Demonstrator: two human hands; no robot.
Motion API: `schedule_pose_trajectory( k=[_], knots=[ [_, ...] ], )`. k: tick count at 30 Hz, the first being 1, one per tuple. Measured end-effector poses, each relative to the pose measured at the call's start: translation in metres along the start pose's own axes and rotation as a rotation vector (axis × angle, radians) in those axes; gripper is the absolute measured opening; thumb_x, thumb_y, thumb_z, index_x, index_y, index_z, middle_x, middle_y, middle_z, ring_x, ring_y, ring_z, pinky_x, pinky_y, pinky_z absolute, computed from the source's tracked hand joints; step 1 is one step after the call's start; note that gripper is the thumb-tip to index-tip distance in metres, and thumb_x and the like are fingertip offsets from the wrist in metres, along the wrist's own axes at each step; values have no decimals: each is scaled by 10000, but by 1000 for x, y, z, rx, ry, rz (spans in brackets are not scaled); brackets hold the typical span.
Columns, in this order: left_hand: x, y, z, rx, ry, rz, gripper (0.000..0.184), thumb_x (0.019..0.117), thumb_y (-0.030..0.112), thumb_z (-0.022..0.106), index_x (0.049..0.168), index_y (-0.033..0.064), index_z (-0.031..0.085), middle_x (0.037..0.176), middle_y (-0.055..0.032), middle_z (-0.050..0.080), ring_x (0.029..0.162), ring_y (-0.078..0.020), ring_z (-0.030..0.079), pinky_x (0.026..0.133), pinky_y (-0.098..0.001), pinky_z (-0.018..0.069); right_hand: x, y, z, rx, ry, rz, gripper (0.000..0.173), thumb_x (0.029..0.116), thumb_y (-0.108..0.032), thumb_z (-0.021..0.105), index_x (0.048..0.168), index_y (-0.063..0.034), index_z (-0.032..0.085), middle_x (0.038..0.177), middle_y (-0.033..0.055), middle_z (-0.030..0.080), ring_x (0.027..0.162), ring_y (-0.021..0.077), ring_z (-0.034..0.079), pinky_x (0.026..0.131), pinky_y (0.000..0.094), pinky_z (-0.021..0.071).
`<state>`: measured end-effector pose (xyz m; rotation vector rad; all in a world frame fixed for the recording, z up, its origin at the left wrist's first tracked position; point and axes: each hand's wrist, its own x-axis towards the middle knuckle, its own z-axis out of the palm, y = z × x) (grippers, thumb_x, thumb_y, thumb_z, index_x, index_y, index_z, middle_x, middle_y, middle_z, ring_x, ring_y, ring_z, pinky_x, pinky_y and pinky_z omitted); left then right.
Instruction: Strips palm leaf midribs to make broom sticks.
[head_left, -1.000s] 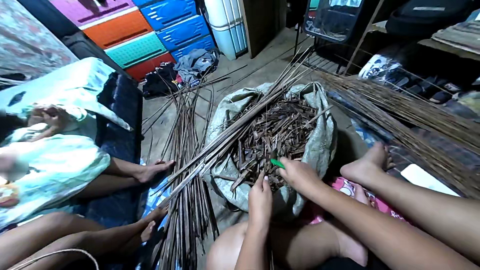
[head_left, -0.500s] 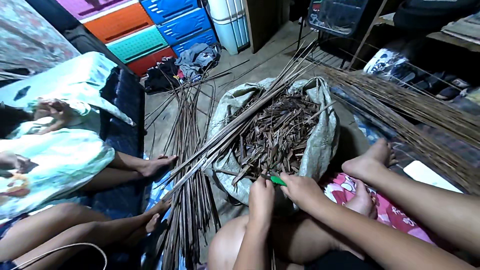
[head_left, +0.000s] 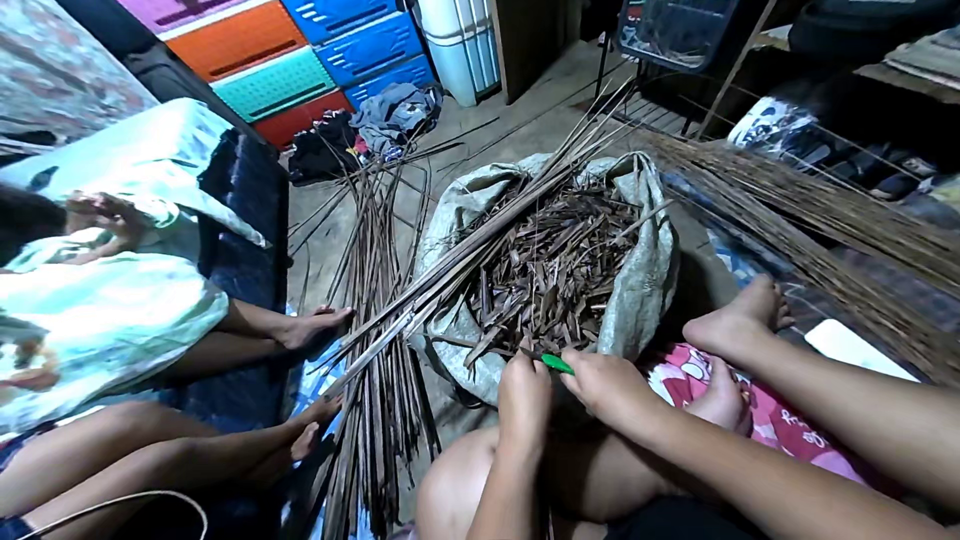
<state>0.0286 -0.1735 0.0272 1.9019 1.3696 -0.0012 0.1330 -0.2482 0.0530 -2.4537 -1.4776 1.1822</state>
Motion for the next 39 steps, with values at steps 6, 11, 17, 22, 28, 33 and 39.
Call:
schedule_pose_trajectory(
  k=[6,11,17,22,28,33,39],
  knots=[
    [-1,3,0,30,-22,-1,360,1116,215,390,1233,11,663,1002,-201,707,966,-345,695,879,-538,536,19,5,2,-50,47,44,349,1116,-269,424,1322,-20,559,1210,239,684,1163,423,668,940,590,527],
    [3,-1,3,-39,-15,32,423,1126,232,379,1445,28,567,1102,-208,720,1021,-338,702,951,-523,531,38,9,-1,-87,126,31,338,1107,-242,442,1321,-10,564,1197,255,686,1155,437,669,935,597,525],
    [14,-7,-1,-192,57,12,384,1125,219,405,1359,13,629,914,-145,716,813,-241,685,820,-438,553,57,-1,-4,-97,218,10,324,1099,-182,437,1327,11,563,1192,265,685,1143,445,675,910,595,537],
    [9,-9,0,-415,10,-1,349,1124,171,399,1288,-16,643,706,-23,622,561,-85,533,563,-264,461,67,18,-32,21,248,93,351,1108,-228,439,1357,-10,554,1255,257,664,1189,442,649,957,616,508],
    [12,-7,-2,-760,-76,22,335,1126,143,360,1237,-41,617,617,5,579,448,-33,459,426,-192,368,42,20,-22,-34,179,-66,341,1094,-273,452,1256,-13,601,1110,251,702,1080,441,686,884,617,520],
    [6,-9,2,-888,-144,58,362,1123,121,346,1257,-59,629,594,-4,573,405,-20,398,382,-179,313,59,33,-29,6,254,98,359,1107,-267,431,1301,-9,589,1198,259,686,1149,447,668,927,630,513],
    [8,-4,6,-839,-226,65,354,1124,143,362,1295,-51,604,621,-17,592,410,-28,413,391,-186,345,66,37,-25,710,203,-174,362,1104,-295,496,1225,28,607,954,119,604,796,167,562,773,365,484]
  ],
)
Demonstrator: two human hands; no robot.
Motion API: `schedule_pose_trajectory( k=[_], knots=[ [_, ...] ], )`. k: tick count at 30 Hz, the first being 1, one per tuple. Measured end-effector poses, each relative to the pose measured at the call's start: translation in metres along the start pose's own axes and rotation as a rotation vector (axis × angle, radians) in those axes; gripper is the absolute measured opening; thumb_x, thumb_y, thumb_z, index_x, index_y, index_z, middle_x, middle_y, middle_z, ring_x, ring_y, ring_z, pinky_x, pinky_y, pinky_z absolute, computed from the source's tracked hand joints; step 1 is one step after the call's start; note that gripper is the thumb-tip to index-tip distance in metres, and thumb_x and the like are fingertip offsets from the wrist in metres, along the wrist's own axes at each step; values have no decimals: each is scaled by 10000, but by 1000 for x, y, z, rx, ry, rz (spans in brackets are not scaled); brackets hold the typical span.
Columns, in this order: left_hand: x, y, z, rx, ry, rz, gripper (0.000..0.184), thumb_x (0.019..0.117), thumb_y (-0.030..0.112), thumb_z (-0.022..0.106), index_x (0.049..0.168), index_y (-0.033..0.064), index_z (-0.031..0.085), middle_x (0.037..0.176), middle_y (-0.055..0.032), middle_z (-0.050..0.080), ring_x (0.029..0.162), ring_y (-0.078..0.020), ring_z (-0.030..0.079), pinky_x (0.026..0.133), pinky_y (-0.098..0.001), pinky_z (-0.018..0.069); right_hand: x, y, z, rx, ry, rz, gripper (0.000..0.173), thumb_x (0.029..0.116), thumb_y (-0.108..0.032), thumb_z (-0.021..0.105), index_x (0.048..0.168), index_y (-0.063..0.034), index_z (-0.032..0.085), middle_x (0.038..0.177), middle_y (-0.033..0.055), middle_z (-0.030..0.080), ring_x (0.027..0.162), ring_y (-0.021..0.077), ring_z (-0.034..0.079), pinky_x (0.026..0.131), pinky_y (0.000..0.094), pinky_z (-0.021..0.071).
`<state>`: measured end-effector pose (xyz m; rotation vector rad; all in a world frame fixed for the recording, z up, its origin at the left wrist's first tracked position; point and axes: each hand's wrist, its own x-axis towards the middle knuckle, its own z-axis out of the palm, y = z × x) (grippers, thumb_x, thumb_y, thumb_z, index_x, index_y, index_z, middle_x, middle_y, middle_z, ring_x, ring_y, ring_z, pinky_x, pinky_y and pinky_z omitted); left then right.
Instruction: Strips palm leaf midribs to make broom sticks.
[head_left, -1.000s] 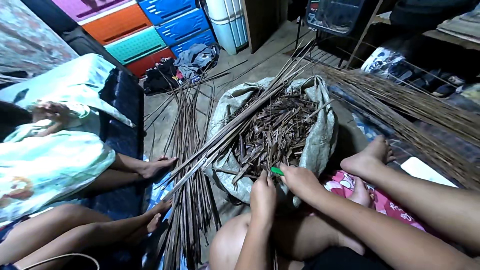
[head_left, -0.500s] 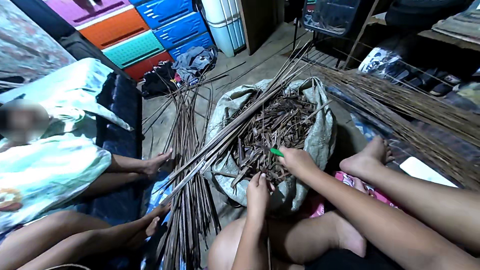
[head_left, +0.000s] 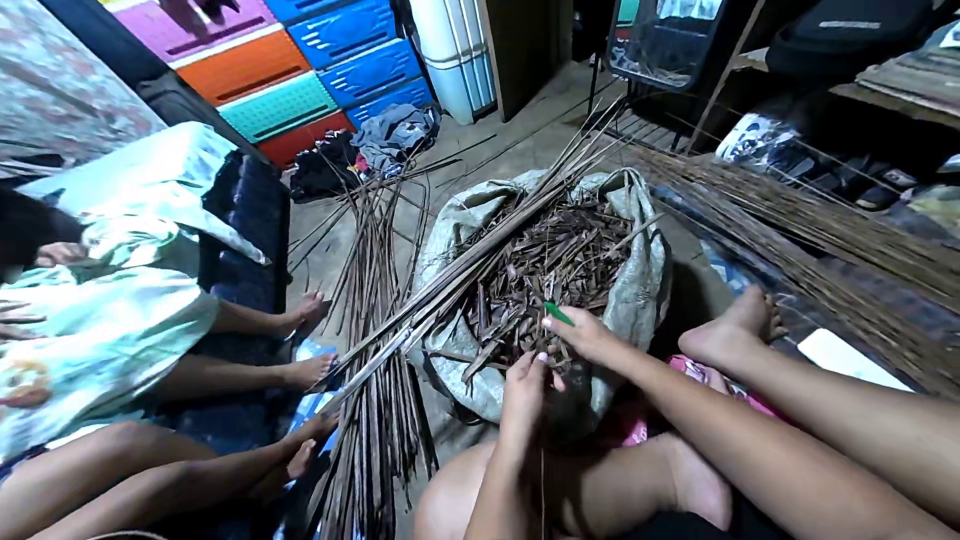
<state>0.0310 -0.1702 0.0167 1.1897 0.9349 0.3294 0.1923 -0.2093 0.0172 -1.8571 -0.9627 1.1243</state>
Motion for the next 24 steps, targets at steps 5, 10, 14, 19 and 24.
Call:
schedule_pose_trajectory(
  k=[5,10,14,19,24],
  knots=[
    [-6,2,4,162,-47,-10,365,1106,133,407,1408,-13,549,746,-32,663,461,-47,480,440,-208,405,15,-3,1,164,85,80,300,1106,-254,493,1241,-11,603,795,24,515,603,94,464,580,276,430],
    [0,-4,3,376,87,39,392,1126,204,393,1428,28,571,764,-34,654,559,-84,523,550,-264,454,-3,-13,-5,-287,23,21,379,1112,-306,445,1275,-11,618,1046,208,674,956,336,656,882,548,507],
    [1,-2,0,546,172,34,349,1094,159,389,1295,12,633,896,-131,685,795,-221,655,780,-427,536,-52,-30,12,-716,-161,23,359,1093,-281,441,1278,-18,600,1095,252,697,1064,443,684,878,625,519],
    [-2,1,5,657,167,17,351,1112,181,368,1216,-11,643,903,-159,682,835,-269,666,810,-463,534,-49,-11,24,-844,-18,-51,331,1088,-246,495,1257,15,608,1116,267,700,1061,457,698,866,601,549],
    [-1,-1,4,642,171,9,441,1133,234,369,1515,56,497,994,-186,706,857,-275,671,852,-455,538,-10,-18,10,-835,103,138,377,1111,-247,435,1356,13,555,1223,281,669,1151,462,666,919,613,530]
  ],
)
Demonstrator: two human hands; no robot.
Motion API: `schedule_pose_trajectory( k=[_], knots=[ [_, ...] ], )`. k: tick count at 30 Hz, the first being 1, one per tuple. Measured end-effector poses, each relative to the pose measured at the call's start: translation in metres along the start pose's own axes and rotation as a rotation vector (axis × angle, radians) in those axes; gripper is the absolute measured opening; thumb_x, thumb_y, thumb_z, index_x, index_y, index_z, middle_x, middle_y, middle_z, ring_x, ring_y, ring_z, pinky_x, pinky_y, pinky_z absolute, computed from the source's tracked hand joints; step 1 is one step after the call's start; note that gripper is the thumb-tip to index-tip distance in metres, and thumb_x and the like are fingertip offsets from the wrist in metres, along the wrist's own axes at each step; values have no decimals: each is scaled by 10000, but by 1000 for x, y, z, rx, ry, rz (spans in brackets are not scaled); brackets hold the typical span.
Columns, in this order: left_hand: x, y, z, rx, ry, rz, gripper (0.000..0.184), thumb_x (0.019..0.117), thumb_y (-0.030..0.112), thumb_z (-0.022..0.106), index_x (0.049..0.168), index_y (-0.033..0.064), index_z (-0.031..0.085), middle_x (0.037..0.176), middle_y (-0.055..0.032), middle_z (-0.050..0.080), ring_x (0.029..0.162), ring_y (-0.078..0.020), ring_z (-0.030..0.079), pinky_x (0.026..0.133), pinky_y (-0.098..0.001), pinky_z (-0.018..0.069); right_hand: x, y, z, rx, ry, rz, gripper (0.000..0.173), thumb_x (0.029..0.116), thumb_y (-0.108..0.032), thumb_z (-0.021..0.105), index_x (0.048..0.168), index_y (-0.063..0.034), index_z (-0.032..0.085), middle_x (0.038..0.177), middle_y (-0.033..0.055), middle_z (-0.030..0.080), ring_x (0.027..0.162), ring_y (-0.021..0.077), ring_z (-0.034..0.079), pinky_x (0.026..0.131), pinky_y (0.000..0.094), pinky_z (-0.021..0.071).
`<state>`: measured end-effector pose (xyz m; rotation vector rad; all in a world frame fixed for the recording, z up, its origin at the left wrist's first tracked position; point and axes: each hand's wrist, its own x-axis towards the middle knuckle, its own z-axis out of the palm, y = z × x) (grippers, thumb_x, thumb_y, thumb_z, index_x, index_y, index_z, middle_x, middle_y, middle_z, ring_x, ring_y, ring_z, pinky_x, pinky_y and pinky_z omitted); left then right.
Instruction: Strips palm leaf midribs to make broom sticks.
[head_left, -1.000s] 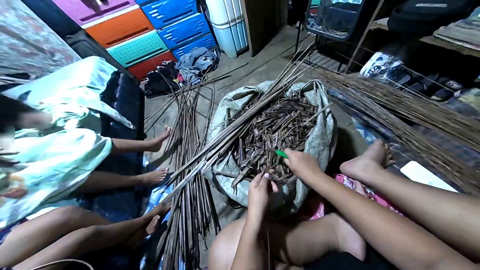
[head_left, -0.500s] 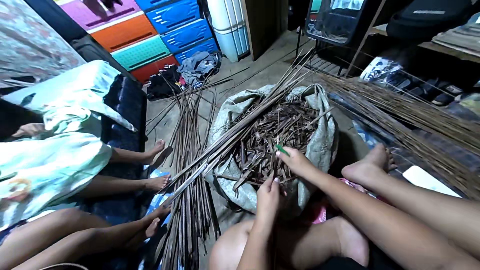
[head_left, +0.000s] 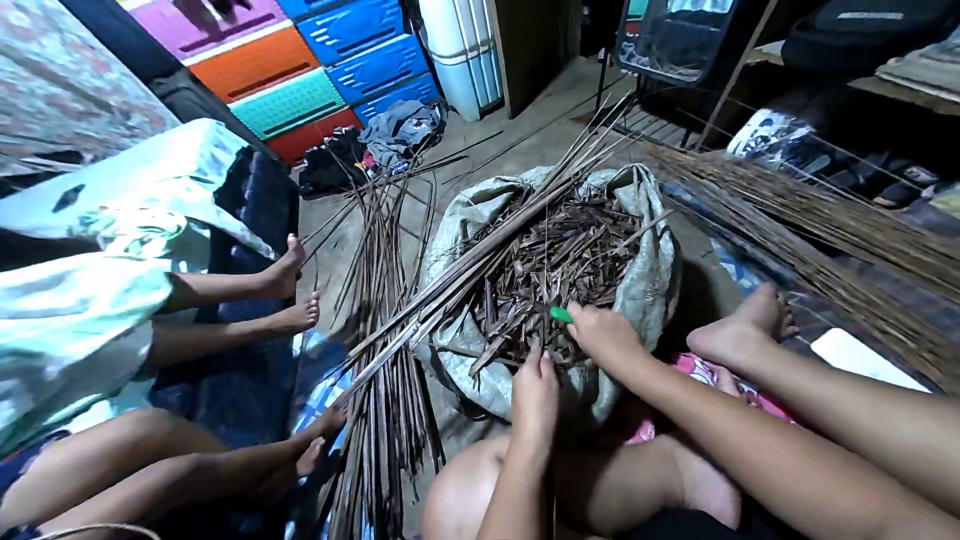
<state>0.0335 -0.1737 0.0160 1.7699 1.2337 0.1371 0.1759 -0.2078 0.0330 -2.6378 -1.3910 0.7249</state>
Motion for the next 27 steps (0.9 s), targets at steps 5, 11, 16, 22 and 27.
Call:
schedule_pose_trajectory(
  k=[5,11,16,22,27],
  knots=[
    [4,-3,-2,-14,6,-20,437,1135,236,361,1509,65,507,933,-157,694,778,-243,643,786,-420,533,-5,3,-17,84,-85,-4,377,1105,-296,430,1311,-19,580,1186,260,684,1137,448,668,919,629,512],
    [2,2,-6,-8,18,-26,360,1109,181,371,1237,-9,649,926,-165,675,846,-271,656,810,-470,527,-39,-5,1,87,-244,-160,358,1104,-277,436,1265,0,595,1144,260,689,1106,445,674,913,618,517],
    [-1,-3,1,5,-14,-27,437,1136,236,355,1511,68,502,915,-149,692,764,-239,650,783,-425,543,-5,12,2,20,-75,4,381,1111,-285,432,1307,8,577,1191,272,683,1135,459,673,916,624,526],
    [1,1,-2,-20,8,-45,424,1121,197,358,1479,56,534,984,-171,706,849,-257,674,828,-447,543,-39,2,-9,233,-306,-150,349,1101,-268,441,1225,0,627,1101,252,678,1067,427,663,903,615,505],
    [-2,1,-1,28,2,-37,384,1113,181,357,1318,10,633,945,-163,694,855,-271,669,823,-465,535,-43,-7,4,15,-246,-129,367,1112,-282,438,1305,-3,578,1193,260,683,1145,450,666,935,613,517]
  ],
)
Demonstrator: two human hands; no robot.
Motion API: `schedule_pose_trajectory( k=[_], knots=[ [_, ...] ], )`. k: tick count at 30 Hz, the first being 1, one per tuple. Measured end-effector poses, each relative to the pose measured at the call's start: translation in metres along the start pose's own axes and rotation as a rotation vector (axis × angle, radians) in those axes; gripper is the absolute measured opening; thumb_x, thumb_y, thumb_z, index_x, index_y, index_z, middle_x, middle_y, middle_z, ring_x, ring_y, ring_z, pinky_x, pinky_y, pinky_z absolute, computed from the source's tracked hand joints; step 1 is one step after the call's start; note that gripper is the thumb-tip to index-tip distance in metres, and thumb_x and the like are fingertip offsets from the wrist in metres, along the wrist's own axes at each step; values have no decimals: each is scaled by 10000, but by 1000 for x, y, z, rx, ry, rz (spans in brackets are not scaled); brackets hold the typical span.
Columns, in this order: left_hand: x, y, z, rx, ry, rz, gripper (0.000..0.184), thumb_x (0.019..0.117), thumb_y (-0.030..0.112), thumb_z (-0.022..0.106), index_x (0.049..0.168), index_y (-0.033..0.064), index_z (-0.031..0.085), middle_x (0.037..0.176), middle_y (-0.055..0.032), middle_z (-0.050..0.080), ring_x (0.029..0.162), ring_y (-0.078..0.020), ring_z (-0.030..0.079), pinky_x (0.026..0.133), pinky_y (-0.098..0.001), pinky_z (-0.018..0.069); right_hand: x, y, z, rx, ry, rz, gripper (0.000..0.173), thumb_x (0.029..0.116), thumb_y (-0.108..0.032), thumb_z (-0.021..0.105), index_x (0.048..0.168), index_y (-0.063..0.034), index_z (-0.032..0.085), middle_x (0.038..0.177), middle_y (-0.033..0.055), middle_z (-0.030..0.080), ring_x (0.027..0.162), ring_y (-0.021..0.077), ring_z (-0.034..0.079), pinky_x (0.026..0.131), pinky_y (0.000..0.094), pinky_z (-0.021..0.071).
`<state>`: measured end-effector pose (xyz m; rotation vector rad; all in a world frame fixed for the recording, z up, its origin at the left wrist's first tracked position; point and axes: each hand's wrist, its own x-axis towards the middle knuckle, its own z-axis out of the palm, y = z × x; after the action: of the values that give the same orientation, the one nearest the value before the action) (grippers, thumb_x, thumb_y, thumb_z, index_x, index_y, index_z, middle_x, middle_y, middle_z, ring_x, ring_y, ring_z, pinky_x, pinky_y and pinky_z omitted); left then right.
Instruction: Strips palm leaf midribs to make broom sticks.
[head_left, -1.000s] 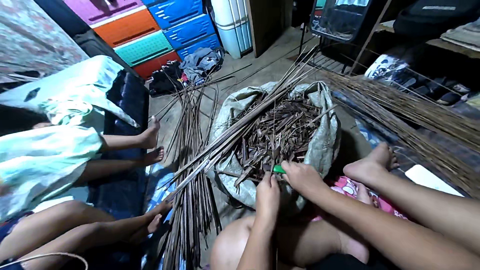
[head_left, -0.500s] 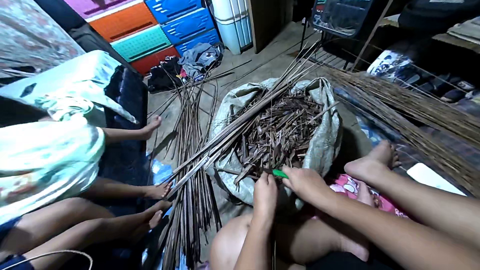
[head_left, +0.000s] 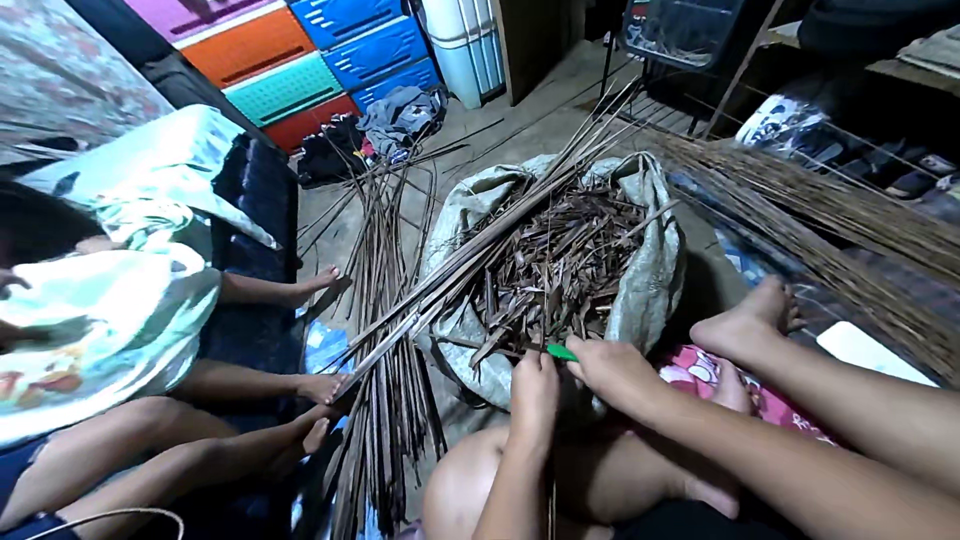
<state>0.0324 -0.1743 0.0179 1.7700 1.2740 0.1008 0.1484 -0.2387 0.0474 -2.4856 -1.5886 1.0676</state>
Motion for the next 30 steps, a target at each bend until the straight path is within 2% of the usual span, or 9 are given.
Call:
schedule_pose_trajectory(
  k=[1,5,8,12,15,19,22,26,30],
  knots=[
    [0,0,1,7,0,2,368,1119,192,356,1244,-4,641,914,-155,683,832,-263,662,809,-460,532,6,1,2,-28,44,16,365,1111,-277,448,1313,1,572,1201,264,681,1145,454,668,929,610,524],
    [1,-3,2,-29,5,22,427,1133,229,358,1480,58,539,886,-131,688,758,-227,639,776,-414,533,35,10,-2,-68,227,99,352,1106,-227,444,1324,22,565,1195,277,681,1126,463,679,895,600,544],
    [0,-4,1,-69,8,19,419,1134,217,358,1480,62,538,865,-114,679,721,-196,619,742,-378,527,41,16,-22,3,214,172,381,1113,-270,431,1354,-1,551,1235,265,673,1176,447,660,932,610,522],
    [3,-4,-2,-93,8,19,419,1133,221,366,1464,41,549,880,-124,682,723,-195,617,740,-378,527,22,16,-19,181,72,19,346,1094,-278,445,1211,-2,617,1109,251,683,1076,427,670,894,620,509],
    [2,-2,-3,-82,16,28,390,1122,189,357,1346,11,622,856,-111,676,743,-192,632,747,-389,531,8,15,-6,241,-47,-80,342,1099,-268,443,1170,4,639,1035,234,676,1008,397,665,873,593,507],
    [-1,1,-3,-4,3,13,362,1124,196,361,1178,-7,656,850,-126,661,776,-232,643,767,-436,527,6,7,-2,41,-13,-19,353,1108,-281,448,1264,0,595,1167,260,685,1135,443,666,931,617,511],
    [-2,2,-1,27,8,21,431,1131,222,365,1477,29,534,977,-184,713,873,-289,683,865,-474,541,24,11,1,-24,119,58,352,1103,-257,456,1294,10,582,1186,266,687,1143,452,672,914,614,528],
    [-4,1,3,72,22,28,439,1130,229,364,1520,82,501,981,-177,720,862,-291,693,857,-478,550,46,24,-23,18,163,216,389,1115,-263,417,1366,4,551,1272,269,660,1206,452,644,959,622,509],
    [-2,2,1,94,27,27,443,1126,230,371,1523,85,500,1014,-185,722,900,-303,697,879,-493,546,30,20,-26,90,114,111,368,1102,-283,430,1278,-7,599,1192,259,682,1147,442,663,925,630,512]
  ],
)
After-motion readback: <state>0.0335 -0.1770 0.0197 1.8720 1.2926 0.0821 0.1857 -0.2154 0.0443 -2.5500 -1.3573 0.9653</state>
